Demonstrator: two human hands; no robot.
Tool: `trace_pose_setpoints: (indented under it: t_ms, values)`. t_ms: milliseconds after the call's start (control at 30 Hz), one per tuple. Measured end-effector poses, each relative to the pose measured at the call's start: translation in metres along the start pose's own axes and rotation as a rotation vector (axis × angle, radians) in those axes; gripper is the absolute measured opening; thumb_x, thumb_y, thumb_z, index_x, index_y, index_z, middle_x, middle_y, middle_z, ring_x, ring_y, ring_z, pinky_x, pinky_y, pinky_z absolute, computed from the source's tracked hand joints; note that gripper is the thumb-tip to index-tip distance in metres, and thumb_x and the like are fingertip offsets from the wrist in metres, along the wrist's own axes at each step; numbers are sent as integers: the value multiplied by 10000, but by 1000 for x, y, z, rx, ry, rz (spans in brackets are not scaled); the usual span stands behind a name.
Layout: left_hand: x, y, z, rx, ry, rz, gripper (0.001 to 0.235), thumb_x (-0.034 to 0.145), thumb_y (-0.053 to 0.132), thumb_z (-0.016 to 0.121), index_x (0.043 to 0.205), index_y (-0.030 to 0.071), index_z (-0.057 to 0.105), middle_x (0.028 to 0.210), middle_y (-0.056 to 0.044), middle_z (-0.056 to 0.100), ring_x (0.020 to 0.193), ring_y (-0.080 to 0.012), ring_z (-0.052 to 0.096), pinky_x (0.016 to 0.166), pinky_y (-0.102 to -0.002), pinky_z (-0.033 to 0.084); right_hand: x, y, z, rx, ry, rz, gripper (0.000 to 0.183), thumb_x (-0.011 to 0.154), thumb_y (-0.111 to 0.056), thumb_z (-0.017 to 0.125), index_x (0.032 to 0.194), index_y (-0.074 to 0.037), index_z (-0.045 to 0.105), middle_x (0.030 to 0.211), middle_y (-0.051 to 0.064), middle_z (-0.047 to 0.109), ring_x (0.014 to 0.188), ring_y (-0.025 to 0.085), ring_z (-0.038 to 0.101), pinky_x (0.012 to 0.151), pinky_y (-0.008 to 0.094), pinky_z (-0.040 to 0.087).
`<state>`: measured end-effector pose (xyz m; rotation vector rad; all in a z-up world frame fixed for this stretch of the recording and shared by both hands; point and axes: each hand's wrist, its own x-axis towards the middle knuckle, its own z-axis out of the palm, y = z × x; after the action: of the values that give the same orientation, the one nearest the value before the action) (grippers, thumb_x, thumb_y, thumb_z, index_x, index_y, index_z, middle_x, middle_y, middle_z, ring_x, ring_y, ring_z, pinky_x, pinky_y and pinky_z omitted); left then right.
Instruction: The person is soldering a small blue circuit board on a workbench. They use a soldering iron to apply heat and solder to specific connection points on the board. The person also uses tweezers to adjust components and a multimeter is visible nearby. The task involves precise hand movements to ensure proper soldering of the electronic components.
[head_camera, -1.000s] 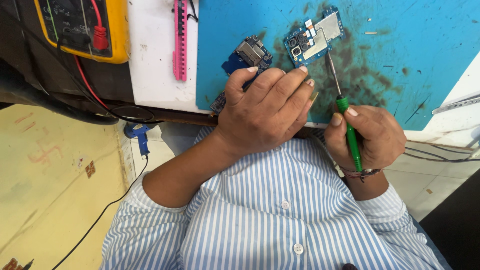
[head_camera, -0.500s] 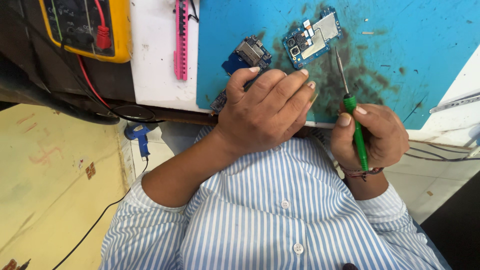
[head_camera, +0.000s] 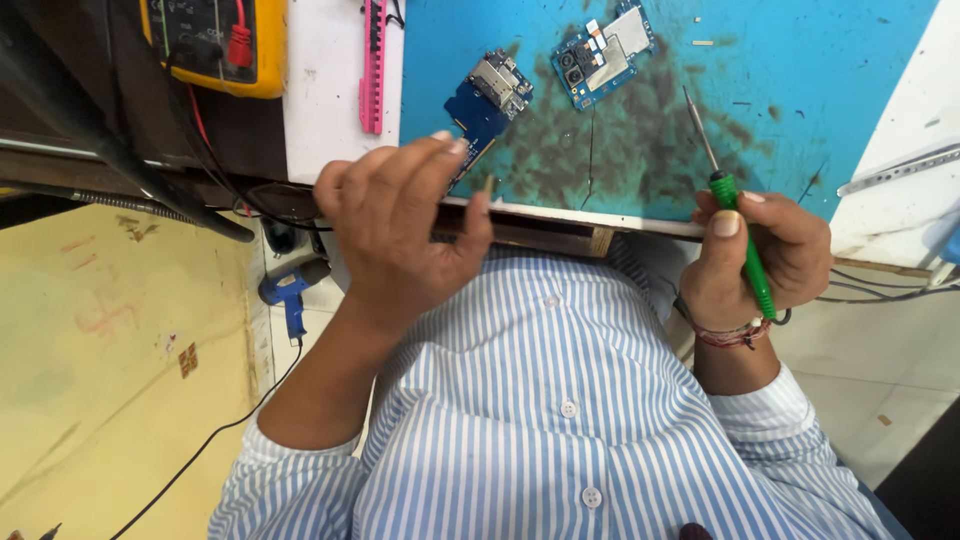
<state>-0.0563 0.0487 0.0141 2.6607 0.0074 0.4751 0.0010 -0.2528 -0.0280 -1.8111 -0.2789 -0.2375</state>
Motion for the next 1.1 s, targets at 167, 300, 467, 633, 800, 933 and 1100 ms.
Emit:
trace_pose_setpoints:
  t_ms: [167,300,467,633,800,933,1100]
  values:
    - [-11,-4,-1,81,27,-42,369,1037,314,707,1309,70,660,1284,-40,684,1173,-228,576,1057,-434,330,-11,9,-5,66,26,23,218,1150,-145,700,1208,11,559,989,185,729,822,202,738,717,308,625]
    - [-16,-9,6,70,52,-31,314,1052,259,740,1301,86,662,1224,-16,710,1136,-211,582,1034,-419,329,-20,10,-4,75,-1,22,215,1150,-127,692,1253,7,559,997,184,718,826,193,733,739,296,618]
    - [-11,-7,11,78,102,-24,292,1064,201,758,1316,97,657,1139,2,719,1065,-188,603,1015,-404,333,-23,2,-5,47,7,24,218,1135,-107,685,1254,8,543,1026,176,689,859,207,736,767,316,628]
    - [3,-4,11,74,95,-56,303,1067,179,770,1326,71,656,1019,1,707,935,-177,605,950,-399,334,-15,-8,-15,-64,29,17,134,1160,-69,685,1218,16,599,1033,142,710,891,203,748,776,305,624]
    - [20,2,6,50,47,-44,324,1033,204,754,1310,71,650,1048,-38,702,957,-217,616,960,-416,342,8,-31,-26,-434,-256,-248,74,976,-23,722,977,-29,649,844,130,689,762,211,695,633,285,515]
    - [33,8,5,62,13,-3,387,982,235,736,1314,67,631,1283,-102,676,1170,-282,615,1046,-462,361,3,-41,-53,-40,12,43,37,1040,-66,668,1052,-46,639,800,61,675,642,132,624,618,231,520]
    - [41,3,12,85,-21,-81,413,1001,200,705,1364,30,609,1373,-142,594,1265,-339,566,1086,-487,390,56,5,-151,164,741,-1,296,1161,-226,662,1383,-35,616,910,51,619,704,120,563,628,297,495]
